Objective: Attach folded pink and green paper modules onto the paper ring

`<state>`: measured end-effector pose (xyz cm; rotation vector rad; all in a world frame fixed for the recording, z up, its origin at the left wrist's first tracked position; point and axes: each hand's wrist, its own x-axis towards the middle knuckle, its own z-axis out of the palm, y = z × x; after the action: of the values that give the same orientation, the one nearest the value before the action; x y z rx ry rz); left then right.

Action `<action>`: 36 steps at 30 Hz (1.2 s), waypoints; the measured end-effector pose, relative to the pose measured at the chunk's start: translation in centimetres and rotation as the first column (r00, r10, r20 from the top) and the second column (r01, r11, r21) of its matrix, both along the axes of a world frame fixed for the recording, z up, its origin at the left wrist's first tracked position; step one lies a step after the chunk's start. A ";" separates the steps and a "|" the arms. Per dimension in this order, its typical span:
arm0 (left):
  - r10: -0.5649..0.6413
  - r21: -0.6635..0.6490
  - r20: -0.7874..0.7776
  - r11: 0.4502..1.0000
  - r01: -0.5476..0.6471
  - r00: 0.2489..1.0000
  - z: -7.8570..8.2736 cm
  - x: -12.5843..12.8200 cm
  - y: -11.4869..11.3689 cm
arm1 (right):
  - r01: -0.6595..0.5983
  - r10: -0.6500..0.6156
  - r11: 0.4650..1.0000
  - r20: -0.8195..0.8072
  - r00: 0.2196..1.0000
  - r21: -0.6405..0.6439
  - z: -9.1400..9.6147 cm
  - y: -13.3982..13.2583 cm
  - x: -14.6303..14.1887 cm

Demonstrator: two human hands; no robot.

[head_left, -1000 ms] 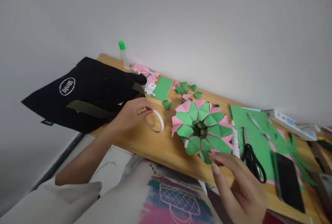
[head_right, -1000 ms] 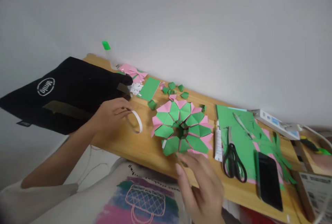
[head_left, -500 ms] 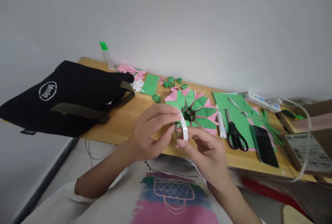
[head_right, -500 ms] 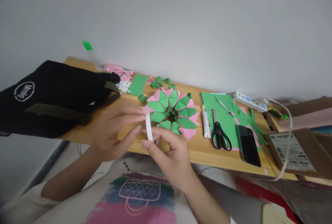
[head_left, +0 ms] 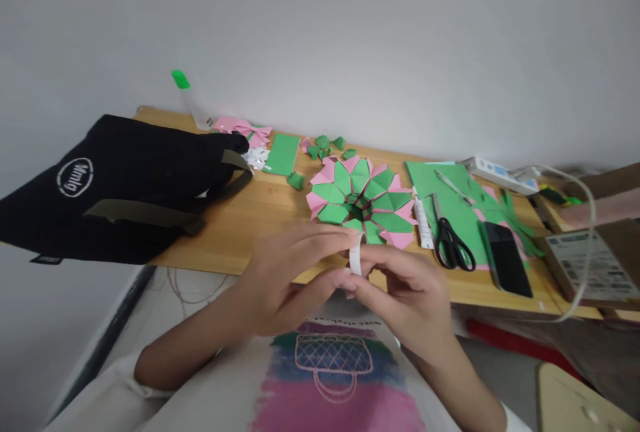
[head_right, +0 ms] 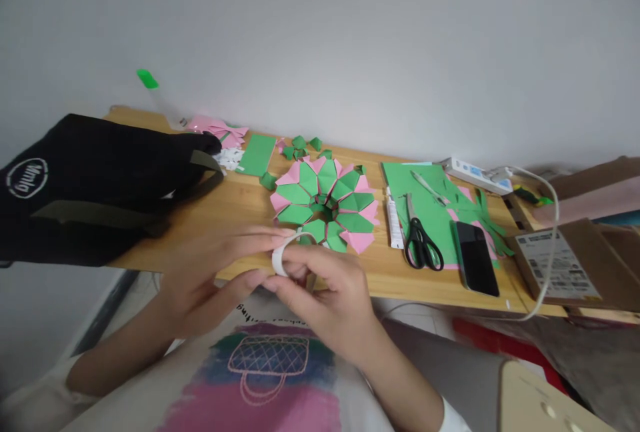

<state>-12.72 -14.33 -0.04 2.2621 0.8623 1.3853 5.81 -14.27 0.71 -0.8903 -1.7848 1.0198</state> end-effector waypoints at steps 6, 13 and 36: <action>-0.045 0.006 -0.126 0.999 0.047 0.991 -0.1 -0.3 -0.4 | -0.036 0.003 0.981 -0.171 0.985 -0.189 -0.1 0.2 0.1; 0.049 -0.036 -0.142 0.998 -0.055 0.989 -0.6 0.2 -0.7 | -0.190 0.028 0.903 -0.387 0.922 -0.385 -0.4 0.2 -0.5; -0.036 -0.745 0.385 0.578 0.333 0.922 0.1 0.0 1.3 | 0.817 -0.378 0.575 0.870 0.315 -0.045 -8.5 7.5 20.8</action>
<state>-12.70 -13.08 0.05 1.3132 0.8545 0.9341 26.65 -6.77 -7.83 -2.5040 -1.4956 0.5038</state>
